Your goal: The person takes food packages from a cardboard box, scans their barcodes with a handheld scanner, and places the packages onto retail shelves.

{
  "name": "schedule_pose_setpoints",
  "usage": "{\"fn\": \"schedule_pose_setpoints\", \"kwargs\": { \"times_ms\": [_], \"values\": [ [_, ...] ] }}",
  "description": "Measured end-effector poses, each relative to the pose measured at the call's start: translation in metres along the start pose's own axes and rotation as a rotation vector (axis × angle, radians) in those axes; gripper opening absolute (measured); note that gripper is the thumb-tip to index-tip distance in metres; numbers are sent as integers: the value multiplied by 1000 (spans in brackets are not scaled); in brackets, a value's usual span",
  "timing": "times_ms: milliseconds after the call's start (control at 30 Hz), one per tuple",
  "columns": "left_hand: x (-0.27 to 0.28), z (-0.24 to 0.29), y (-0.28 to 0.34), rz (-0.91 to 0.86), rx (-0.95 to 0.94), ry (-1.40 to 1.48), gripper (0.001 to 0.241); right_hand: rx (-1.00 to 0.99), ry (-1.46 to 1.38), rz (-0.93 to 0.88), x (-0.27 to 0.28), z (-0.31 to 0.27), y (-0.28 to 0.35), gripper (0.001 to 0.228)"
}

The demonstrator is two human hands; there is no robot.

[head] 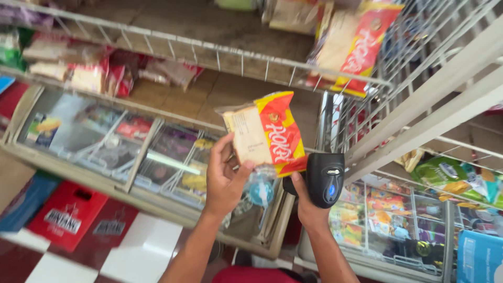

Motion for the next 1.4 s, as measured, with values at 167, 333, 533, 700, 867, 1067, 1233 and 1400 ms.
{"fn": "schedule_pose_setpoints", "kwargs": {
  "times_ms": [167, 333, 533, 700, 867, 1067, 1233, 1400],
  "values": [
    [-11, 7, -80, -150, -92, 55, 30, 187, -185, 7, -11, -53, -41, 55],
    [-46, 56, -151, -306, -185, -360, 29, 118, -40, 136, -13, -88, -77, 35],
    [-81, 80, -204, -549, -498, -628, 39, 129, -135, 241, -9, -97, -111, 40],
    [-99, 53, -231, -494, -396, -686, 31, 237, 88, 330, -7, -100, -124, 52],
    [-99, 41, -236, -459, -482, -707, 34, 551, 390, 391, -17, -118, -125, 73],
    [-89, 32, -238, -454, -490, -727, 37, 455, 365, 309, -22, -125, -130, 63],
    [-84, 21, -242, -490, -624, -792, 32, 547, 1018, 238, -28, -134, -139, 74],
    [-82, 13, -245, -486, -605, -825, 45, 438, 997, 203, -32, -147, -145, 63]
  ]
}}
Point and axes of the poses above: each hand's wrist, its own y-axis away from the middle knuckle, its own x-axis out of the back of the hand, z = x × y, the point moved 3 cm from there along -y, towards the middle knuckle, and after that the axes turned 6 degrees about -z, right-handed, at the moved point
